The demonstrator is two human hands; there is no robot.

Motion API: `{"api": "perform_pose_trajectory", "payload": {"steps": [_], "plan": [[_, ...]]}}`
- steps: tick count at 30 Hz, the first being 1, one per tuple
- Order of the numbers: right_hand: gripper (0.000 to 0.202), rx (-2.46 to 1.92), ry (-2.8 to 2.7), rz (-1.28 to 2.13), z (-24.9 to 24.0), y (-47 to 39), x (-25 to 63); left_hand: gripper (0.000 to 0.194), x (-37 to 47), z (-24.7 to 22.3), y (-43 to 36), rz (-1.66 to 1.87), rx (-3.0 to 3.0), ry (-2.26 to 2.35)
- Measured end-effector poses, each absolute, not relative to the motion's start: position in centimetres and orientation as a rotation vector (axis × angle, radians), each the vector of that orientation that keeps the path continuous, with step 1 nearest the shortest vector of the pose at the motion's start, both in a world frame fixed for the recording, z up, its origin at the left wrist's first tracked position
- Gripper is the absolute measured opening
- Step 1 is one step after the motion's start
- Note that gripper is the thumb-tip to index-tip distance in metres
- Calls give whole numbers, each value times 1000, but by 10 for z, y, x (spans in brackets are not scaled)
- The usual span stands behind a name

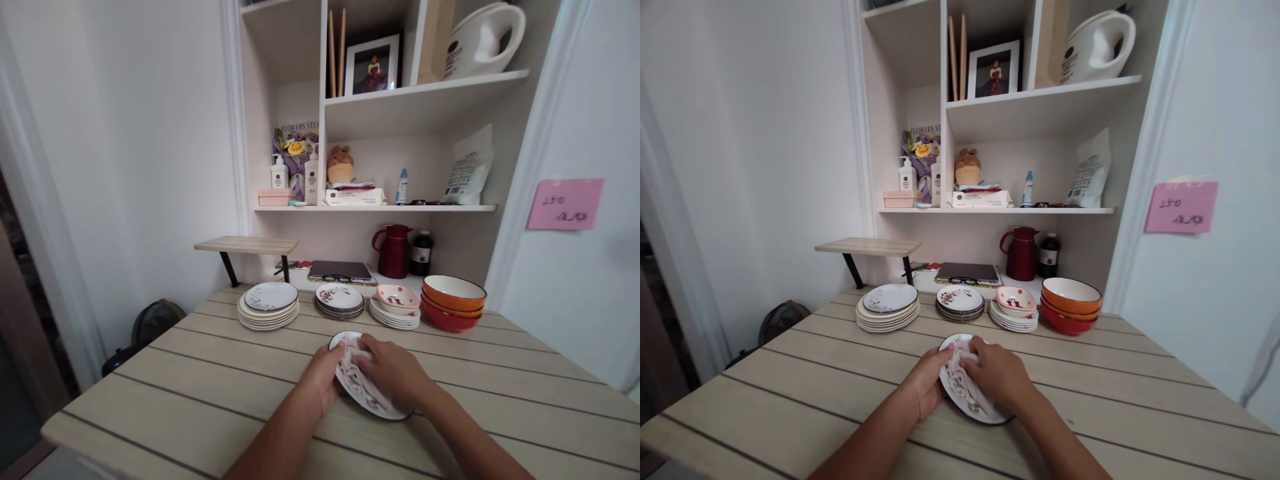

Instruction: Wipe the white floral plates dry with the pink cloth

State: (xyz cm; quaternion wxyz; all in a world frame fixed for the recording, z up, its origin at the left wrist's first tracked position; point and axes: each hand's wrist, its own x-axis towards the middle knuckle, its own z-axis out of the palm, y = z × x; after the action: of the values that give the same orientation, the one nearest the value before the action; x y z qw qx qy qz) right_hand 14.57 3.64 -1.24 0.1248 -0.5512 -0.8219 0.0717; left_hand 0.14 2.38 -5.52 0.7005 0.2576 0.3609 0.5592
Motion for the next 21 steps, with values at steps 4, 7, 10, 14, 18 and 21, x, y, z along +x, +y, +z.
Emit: {"api": "perform_pose_trajectory", "payload": {"steps": [4,7,10,14,18,21], "plan": [[33,-1728,-2424,206,-9,42,160,30,1,-54,23,1240,574,808],[26,-1706,-2532,286,-4,41,170,31,1,-52,21,1238,576,824],[22,-1553,-2633,375,0,36,173,30,1,-50,18,1242,579,834],[20,-1419,-2607,402,-1,30,160,25,1,-49,18,1250,579,840],[23,-1448,-2486,335,-6,28,145,23,2,-51,21,1259,580,831],[28,-1508,-2447,313,-8,32,144,24,2,-53,22,1256,582,815]]}}
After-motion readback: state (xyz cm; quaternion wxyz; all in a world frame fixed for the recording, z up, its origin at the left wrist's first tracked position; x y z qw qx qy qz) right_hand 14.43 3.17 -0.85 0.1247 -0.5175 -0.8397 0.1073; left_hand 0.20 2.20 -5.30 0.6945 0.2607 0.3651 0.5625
